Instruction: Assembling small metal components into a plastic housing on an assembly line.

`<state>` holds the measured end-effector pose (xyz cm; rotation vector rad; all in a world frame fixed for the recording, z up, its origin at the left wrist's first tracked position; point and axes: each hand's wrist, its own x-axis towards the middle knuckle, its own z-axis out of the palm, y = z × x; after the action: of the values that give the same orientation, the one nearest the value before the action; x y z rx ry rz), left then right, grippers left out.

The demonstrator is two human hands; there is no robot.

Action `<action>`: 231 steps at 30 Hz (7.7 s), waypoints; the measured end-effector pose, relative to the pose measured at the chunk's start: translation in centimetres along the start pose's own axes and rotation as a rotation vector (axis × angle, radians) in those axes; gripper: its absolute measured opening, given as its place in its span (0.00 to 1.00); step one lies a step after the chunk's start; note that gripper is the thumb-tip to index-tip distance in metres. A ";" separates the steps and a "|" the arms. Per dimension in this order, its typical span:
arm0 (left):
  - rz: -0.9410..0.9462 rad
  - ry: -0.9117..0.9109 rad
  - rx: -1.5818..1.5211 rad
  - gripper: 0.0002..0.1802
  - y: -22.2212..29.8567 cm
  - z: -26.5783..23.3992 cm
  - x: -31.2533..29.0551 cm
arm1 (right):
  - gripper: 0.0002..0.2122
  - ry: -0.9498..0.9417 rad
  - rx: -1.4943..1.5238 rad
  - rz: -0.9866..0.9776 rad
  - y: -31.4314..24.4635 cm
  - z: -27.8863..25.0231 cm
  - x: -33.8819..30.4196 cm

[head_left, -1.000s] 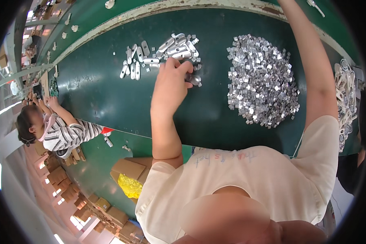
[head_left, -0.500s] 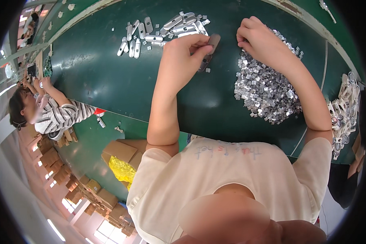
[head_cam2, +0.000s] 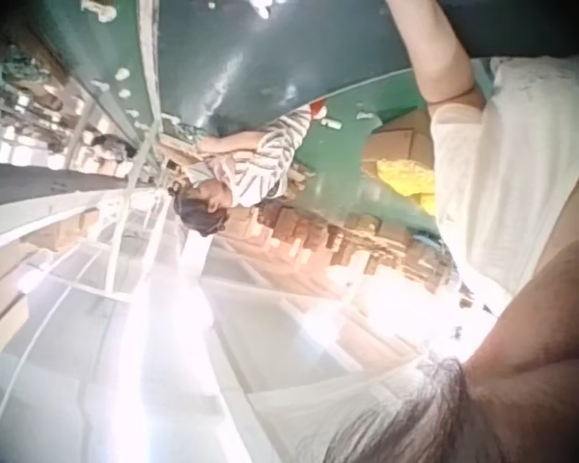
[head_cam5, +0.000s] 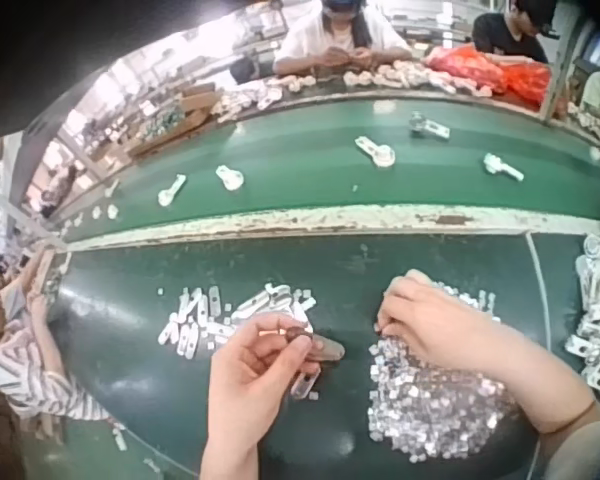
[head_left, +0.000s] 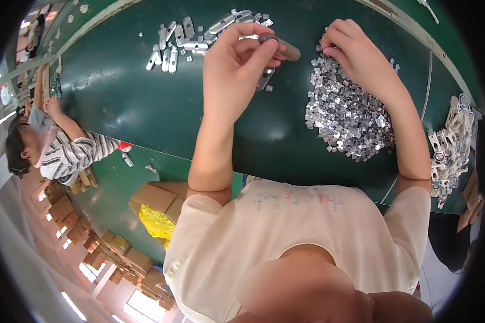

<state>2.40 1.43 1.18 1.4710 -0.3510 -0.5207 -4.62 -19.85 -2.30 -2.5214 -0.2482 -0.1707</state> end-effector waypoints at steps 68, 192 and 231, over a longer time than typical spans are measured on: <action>-0.023 -0.030 -0.175 0.13 -0.3 3.2 -2.5 | 0.08 0.440 0.745 0.235 3.5 -10.9 6.6; 0.209 -0.139 0.164 0.15 -1.9 5.2 -3.2 | 0.10 0.110 1.101 0.426 -6.0 -3.2 -6.1; 0.025 -0.282 -0.148 0.16 0.1 3.9 -3.6 | 0.11 0.283 1.088 0.431 -7.1 -5.3 -6.2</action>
<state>-2.68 0.10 1.91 1.2505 -0.5407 -0.7215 -12.53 -18.04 4.88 -1.3965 0.2657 -0.1552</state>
